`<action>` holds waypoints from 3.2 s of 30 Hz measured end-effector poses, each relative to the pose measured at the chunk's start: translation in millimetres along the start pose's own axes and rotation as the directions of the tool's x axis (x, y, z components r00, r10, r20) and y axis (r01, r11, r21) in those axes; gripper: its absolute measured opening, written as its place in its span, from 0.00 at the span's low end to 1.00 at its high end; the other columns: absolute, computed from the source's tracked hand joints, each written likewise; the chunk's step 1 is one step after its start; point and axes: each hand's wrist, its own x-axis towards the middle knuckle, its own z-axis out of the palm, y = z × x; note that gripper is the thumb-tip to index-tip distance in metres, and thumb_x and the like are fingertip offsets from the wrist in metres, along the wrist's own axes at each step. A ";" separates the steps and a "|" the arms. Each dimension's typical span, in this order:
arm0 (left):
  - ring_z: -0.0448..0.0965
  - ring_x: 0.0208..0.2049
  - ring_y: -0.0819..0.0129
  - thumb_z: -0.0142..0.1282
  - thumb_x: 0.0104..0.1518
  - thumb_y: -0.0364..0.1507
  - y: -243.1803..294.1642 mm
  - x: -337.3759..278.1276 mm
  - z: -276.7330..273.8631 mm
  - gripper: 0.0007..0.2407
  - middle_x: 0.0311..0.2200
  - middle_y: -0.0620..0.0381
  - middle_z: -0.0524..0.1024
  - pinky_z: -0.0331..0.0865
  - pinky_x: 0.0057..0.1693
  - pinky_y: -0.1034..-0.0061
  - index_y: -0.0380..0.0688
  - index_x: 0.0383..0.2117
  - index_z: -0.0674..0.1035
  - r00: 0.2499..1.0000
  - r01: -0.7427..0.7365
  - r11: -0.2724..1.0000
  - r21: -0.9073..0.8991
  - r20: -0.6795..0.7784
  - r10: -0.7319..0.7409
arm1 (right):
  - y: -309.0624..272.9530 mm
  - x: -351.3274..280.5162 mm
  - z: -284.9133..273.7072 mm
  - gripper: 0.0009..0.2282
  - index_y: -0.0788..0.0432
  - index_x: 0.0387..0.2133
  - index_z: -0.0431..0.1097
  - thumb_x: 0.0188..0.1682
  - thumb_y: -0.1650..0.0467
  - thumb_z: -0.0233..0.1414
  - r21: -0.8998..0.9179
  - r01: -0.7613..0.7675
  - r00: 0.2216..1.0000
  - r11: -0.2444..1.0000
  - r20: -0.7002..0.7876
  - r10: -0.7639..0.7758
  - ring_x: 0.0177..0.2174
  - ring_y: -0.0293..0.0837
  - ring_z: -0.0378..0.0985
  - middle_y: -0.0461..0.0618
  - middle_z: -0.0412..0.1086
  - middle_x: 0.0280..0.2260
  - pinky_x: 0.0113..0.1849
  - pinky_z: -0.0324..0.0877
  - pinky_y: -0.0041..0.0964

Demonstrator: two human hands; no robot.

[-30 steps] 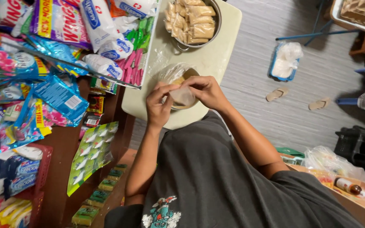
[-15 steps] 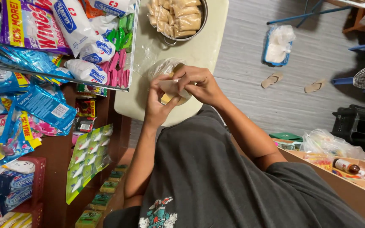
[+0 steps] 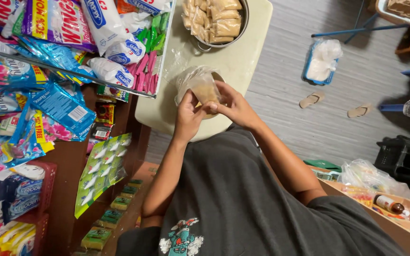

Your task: The recorder scoops a light-colored powder or mixture from a bowl into small plastic bags.

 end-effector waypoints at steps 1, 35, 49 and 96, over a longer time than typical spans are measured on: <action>0.74 0.56 0.68 0.57 0.64 0.17 -0.7 1.3 0.4 0.18 0.52 0.54 0.74 0.73 0.59 0.71 0.35 0.60 0.68 1.000 -0.003 1.000 0.000 -0.004 0.003 | 2.8 0.6 1.2 0.25 0.64 0.64 0.56 0.54 0.71 0.56 0.000 0.000 1.000 1.000 0.005 0.000 0.51 0.41 0.75 0.53 0.68 0.55 0.50 0.73 0.39; 0.74 0.58 0.58 0.59 0.61 0.24 5.7 -3.7 -8.2 0.28 0.59 0.49 0.70 0.71 0.62 0.62 0.43 0.68 0.62 0.940 0.337 0.829 -0.446 0.104 -0.325 | -27.3 -14.0 -12.1 0.21 0.58 0.53 0.70 0.45 0.75 0.62 -0.526 0.419 0.891 0.740 0.083 -0.446 0.62 0.56 0.65 0.52 0.66 0.58 0.61 0.66 0.47; 0.74 0.60 0.65 0.60 0.59 0.17 3.5 -6.3 -23.3 0.23 0.57 0.56 0.69 0.71 0.65 0.64 0.43 0.59 0.66 0.948 0.269 0.919 -0.288 0.249 -0.199 | -24.3 -5.5 -21.0 0.14 0.66 0.53 0.72 0.55 0.72 0.55 0.085 -0.198 0.978 0.977 0.091 0.190 0.42 0.35 0.78 0.47 0.77 0.46 0.47 0.75 0.33; 0.80 0.50 0.62 0.58 0.63 0.26 -59.3 0.9 -28.7 0.16 0.51 0.50 0.75 0.76 0.55 0.66 0.39 0.56 0.72 0.951 0.281 0.830 -0.482 0.022 -0.309 | 6.7 1.8 -30.3 0.11 0.67 0.44 0.73 0.53 0.70 0.57 0.142 -0.228 0.947 0.963 -0.195 0.253 0.36 0.35 0.80 0.48 0.78 0.37 0.42 0.77 0.32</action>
